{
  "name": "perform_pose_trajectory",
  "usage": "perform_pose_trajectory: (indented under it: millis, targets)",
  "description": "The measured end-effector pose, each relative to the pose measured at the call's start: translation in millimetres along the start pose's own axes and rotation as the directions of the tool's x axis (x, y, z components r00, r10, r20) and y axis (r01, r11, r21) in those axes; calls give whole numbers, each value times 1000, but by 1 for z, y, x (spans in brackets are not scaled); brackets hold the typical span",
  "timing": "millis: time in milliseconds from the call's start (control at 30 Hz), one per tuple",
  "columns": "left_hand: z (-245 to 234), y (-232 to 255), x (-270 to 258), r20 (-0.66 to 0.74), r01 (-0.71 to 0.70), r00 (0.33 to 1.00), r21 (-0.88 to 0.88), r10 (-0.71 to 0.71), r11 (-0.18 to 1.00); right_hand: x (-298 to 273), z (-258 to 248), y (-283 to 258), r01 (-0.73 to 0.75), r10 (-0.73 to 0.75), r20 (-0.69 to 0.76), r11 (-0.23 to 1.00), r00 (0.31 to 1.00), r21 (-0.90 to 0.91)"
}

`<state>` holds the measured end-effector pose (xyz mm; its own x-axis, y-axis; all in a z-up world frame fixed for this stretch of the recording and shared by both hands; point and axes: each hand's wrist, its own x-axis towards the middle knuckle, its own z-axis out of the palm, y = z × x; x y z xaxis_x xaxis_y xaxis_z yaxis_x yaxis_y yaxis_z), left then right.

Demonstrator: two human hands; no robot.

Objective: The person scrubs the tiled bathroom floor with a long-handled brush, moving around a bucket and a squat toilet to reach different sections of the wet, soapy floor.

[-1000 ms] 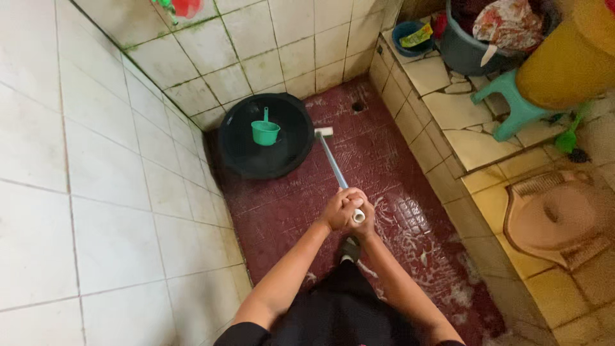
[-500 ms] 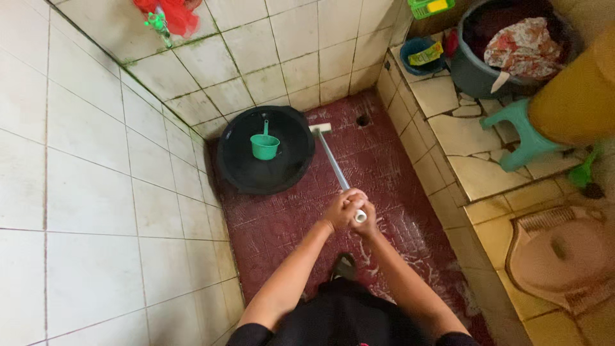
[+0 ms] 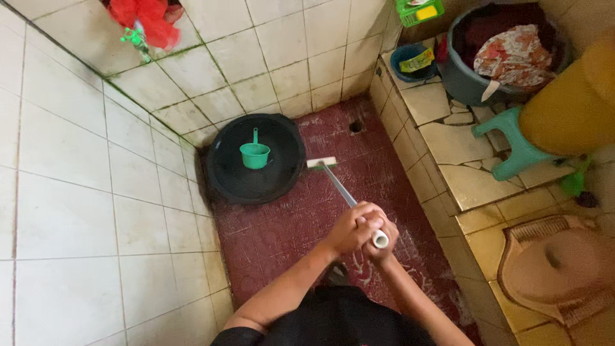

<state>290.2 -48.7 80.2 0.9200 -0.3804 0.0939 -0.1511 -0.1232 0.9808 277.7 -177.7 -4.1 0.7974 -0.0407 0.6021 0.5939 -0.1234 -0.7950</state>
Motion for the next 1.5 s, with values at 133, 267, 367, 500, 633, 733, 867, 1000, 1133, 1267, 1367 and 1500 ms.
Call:
perform_pose_trajectory:
  millis: [133,267,367,500,633,733,867,1000,1133,1267,1367,1500]
  targets:
    - [-6,-69,34,16,300,954,-103,-300,948,2,18,84,-154,154,94,988,984,-11]
    - [-18,-119,42,-29,127,992,-4,-127,992,-5,28,105,-205,171,205,965,964,161]
    - [-10,-101,30,7,-26,1000,36,26,999,-9,22,79,-141,133,141,989,981,51]
    - [-9,-25,4,94,12,995,15,-14,1000,-21,2,36,-63,65,24,996,998,-58]
    - [-17,-12,11,189,-50,981,22,45,999,-18,1,18,160,-169,-77,980,983,-118]
    - [-22,-67,41,274,118,953,71,-133,991,-9,25,63,95,-96,-174,995,980,-13]
    - [-46,-138,72,262,16,965,38,-26,999,-8,54,108,-85,31,-161,935,986,-343]
    - [-77,-119,55,330,124,935,36,-129,992,5,84,69,-151,111,-176,962,978,-229]
    - [-106,-70,30,397,-35,915,-96,71,995,13,106,-4,-68,-11,-234,943,972,-325]
    - [-102,-88,34,454,1,888,-155,70,988,4,120,2,-122,-17,-312,899,950,-421]
    - [-103,-144,60,448,-63,889,-100,101,993,-4,134,64,-83,-73,-398,929,914,-361]
    - [-123,-177,60,477,-48,872,-134,107,990,-23,150,94,-234,101,-328,887,939,-397]
